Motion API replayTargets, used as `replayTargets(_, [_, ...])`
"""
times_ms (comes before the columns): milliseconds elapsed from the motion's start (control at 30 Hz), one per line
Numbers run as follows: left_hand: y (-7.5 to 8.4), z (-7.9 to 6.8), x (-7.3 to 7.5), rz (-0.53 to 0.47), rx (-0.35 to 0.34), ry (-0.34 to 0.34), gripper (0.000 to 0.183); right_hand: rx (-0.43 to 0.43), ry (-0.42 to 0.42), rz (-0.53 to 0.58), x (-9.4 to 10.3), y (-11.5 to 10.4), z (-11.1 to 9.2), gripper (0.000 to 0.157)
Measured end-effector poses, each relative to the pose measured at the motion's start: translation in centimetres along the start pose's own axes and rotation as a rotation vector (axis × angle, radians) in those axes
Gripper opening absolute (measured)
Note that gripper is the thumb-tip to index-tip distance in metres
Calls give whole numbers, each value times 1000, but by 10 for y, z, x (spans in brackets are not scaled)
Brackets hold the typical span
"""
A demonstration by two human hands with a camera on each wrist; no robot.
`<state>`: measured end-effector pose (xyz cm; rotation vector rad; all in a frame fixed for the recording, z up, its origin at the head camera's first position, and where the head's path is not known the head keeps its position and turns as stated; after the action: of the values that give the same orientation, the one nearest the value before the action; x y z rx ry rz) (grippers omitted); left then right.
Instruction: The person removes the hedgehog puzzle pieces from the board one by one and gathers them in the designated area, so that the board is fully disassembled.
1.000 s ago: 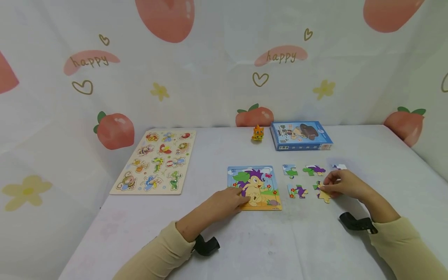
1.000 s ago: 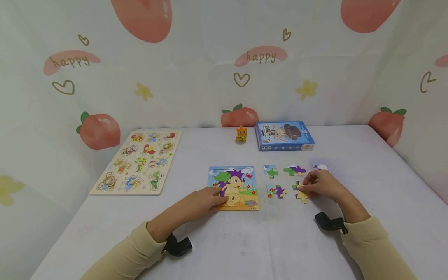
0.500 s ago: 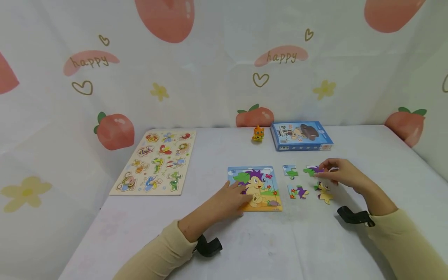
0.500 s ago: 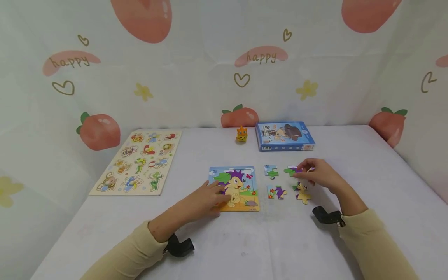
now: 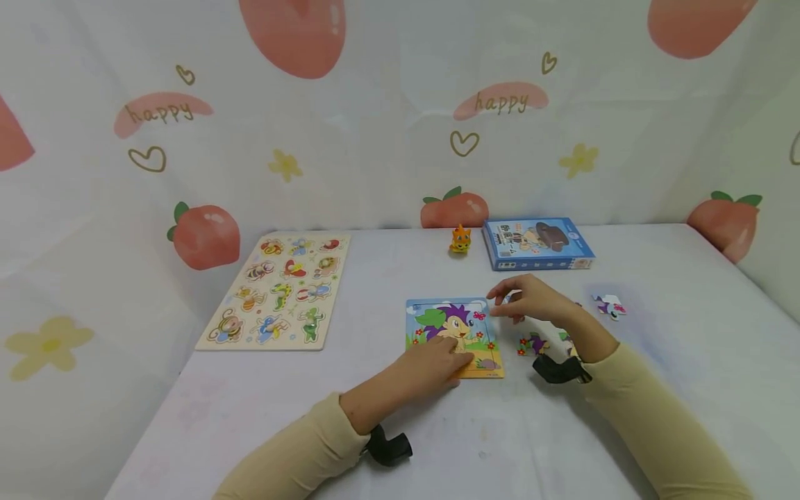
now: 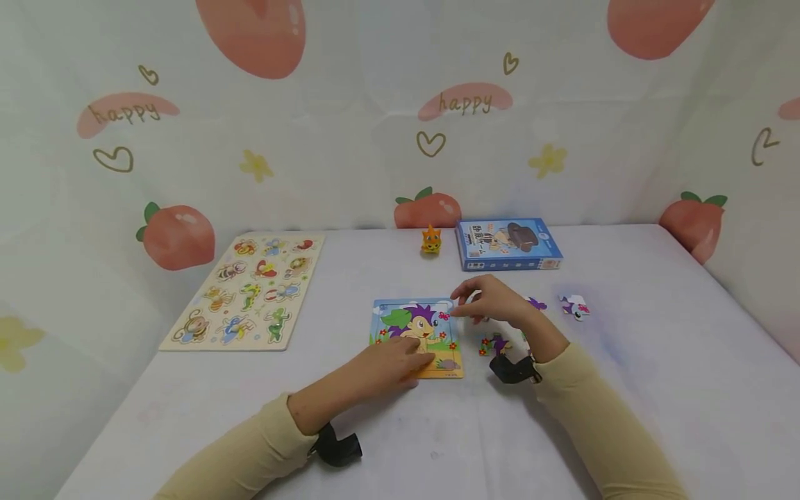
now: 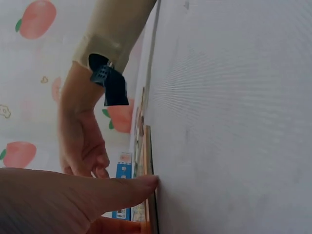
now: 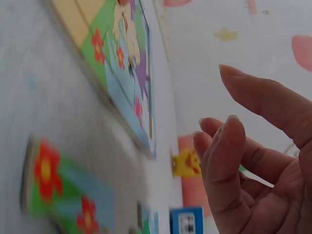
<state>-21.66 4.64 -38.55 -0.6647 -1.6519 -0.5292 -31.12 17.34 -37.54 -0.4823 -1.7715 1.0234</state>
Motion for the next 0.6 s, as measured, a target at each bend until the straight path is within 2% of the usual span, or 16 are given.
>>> replayTargets(233, [1,-2,1,30,-11,65,42,31,-46,29,-25,-8,17,38])
replayTargets(433, [3,-4,3,43,-10,88,39,37,-100,31,-43,-7,21,33])
replayTargets(600, [4,-5,4,62,-11,103,38,42,-128,19,-52,-6,21,35])
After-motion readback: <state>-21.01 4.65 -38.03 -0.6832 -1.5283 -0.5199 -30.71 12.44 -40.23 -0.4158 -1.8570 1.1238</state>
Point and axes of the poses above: each hand's wrist, its own z-axis towards the middle knuckle, its own x-axis out of the back of the hand, y = z × x, the point moved 10 cm from there along z, towards the middle knuckle, and after that the axes turned 5 degrees about x, right-handed, at the moved point
